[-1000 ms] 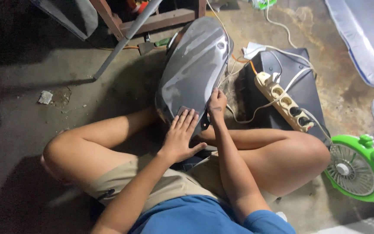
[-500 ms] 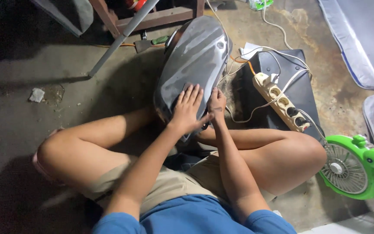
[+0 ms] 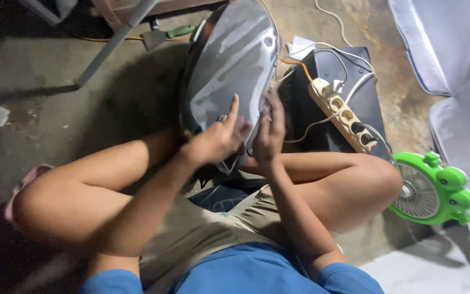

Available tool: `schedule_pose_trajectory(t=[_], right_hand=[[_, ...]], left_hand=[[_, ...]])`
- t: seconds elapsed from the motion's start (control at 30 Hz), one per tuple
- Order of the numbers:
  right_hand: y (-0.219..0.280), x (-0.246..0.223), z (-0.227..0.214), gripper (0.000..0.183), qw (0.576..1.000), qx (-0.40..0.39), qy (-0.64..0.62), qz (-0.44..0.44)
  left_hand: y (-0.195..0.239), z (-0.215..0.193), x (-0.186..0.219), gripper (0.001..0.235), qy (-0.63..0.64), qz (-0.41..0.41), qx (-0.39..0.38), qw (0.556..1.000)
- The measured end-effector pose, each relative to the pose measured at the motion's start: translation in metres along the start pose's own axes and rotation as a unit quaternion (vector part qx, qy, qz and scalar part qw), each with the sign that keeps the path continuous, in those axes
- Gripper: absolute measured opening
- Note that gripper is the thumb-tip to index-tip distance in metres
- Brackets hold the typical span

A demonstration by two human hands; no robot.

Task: The person sits on the floor and sands a grey car part using a sanding block. They rub the surface repeatedly with both hands, occasionally pausing to inspect the texture.

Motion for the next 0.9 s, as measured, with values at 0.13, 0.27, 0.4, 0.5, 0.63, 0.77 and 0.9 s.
schedule_pose_trajectory(t=[0.13,0.27,0.4,0.5,0.63,0.77,0.9], right_hand=[[0.05,-0.022,0.041,0.051,0.986,-0.163,0.016,-0.026],[0.07,-0.014,0.073,0.082,0.902,-0.342,0.265,-0.009],[0.073,-0.01,0.078,0.088,0.855,-0.385,0.346,-0.03],[0.062,0.026,0.09,0.09,0.859,-0.385,0.338,0.005],[-0.017,0.127,0.113,0.083,0.856,-0.381,0.334,0.105],[-0.055,0.094,0.101,0.092,0.883,-0.298,0.346,0.105],[0.026,0.039,0.08,0.099,0.879,-0.239,0.385,-0.148]], left_hand=[[-0.024,-0.048,-0.054,0.086,0.08,0.044,0.033,0.995],[-0.009,-0.14,-0.013,0.088,0.38,-0.089,0.061,0.919],[0.003,-0.179,-0.028,0.098,0.483,-0.052,0.141,0.863],[0.005,-0.178,-0.039,0.092,0.455,-0.085,0.172,0.87],[-0.007,-0.152,-0.072,0.072,0.437,-0.118,0.15,0.879],[-0.014,-0.145,-0.079,0.072,0.405,-0.123,0.152,0.893],[-0.023,-0.135,-0.102,0.069,0.365,-0.125,0.164,0.908]])
Point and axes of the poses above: each hand's wrist, its own y-axis away from the middle knuckle, its own z-axis out of the palm, x = y × z, the point moved 7 cm from there along -y, towards the middle knuckle, and after that the axes turned 1 degree about -z, right-handed, at the moved point
